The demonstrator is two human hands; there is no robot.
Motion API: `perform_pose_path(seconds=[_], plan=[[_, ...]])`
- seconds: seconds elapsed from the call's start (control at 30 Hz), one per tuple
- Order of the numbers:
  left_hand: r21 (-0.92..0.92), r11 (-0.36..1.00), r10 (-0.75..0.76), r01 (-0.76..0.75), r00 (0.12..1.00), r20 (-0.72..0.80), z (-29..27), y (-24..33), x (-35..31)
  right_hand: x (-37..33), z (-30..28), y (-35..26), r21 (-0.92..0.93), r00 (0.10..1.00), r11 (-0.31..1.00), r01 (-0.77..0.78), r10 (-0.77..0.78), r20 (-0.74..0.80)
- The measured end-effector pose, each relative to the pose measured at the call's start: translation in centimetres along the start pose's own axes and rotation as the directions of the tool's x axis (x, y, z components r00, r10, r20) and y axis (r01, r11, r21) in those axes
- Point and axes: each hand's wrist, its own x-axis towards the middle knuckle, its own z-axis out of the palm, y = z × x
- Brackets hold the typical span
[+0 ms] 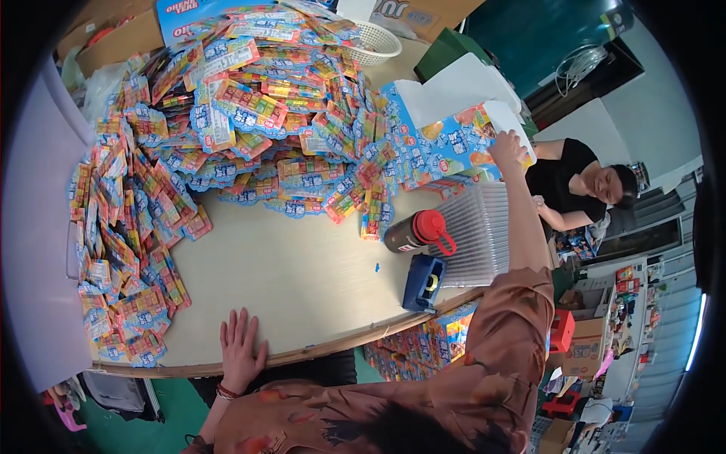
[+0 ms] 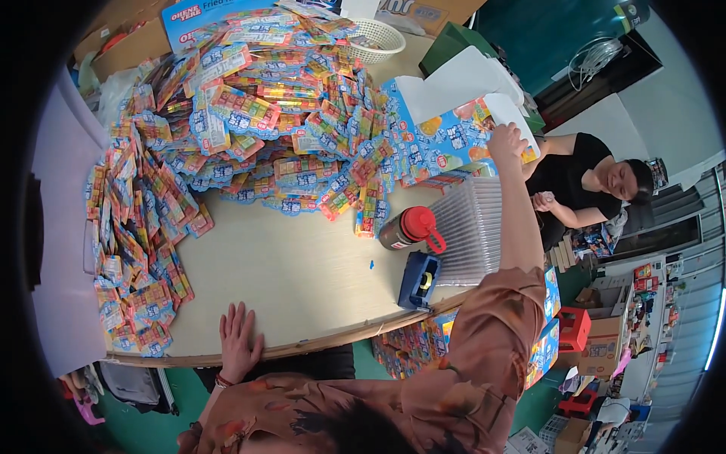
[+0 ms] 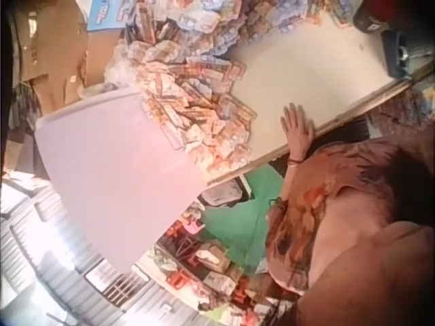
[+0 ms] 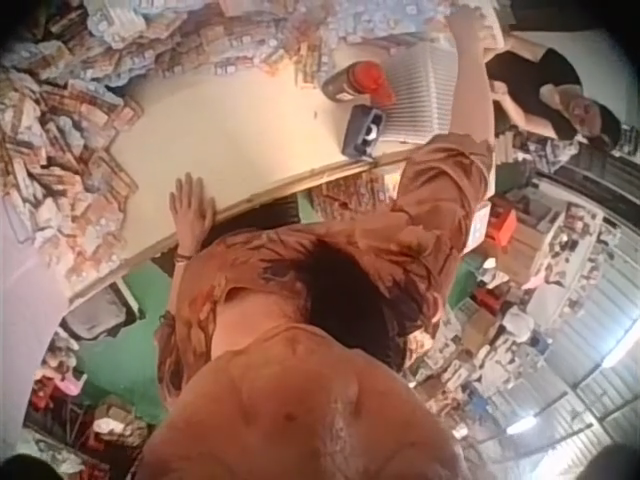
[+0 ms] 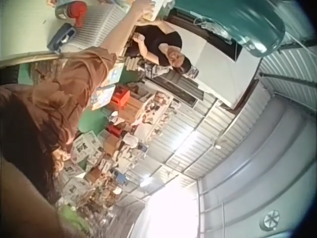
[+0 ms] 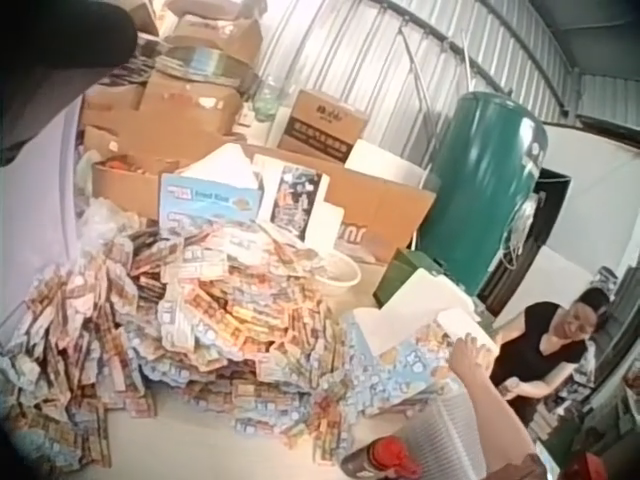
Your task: Packing small colorful snack packets into cardboard boxes at a workbench.
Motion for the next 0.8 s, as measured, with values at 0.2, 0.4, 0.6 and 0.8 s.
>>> perform_pose_path(seconds=[0.2,0.4,0.6,0.8], plan=[[-0.011,1.0,0.002,-0.002,1.0,-0.014,0.0,-0.3,0.1,0.0,0.3,-1.4,-0.088,0.918,0.916,0.391,-0.395,-0.025],[-0.004,1.0,-0.009,0.009,1.0,-0.017,0.3,-0.4,-0.6,1.9,2.4,-8.6,0.008,0.751,0.762,0.647,-0.639,0.167],[-0.047,0.999,-0.023,0.023,1.0,-0.007,0.5,-0.1,-0.5,4.6,2.9,-11.5,-0.128,0.796,0.798,0.589,-0.544,0.267],[-0.032,0.999,-0.032,0.032,0.999,0.0,-0.2,-0.2,-0.2,4.7,1.7,-12.0,-0.093,0.744,0.75,0.655,-0.62,0.249]])
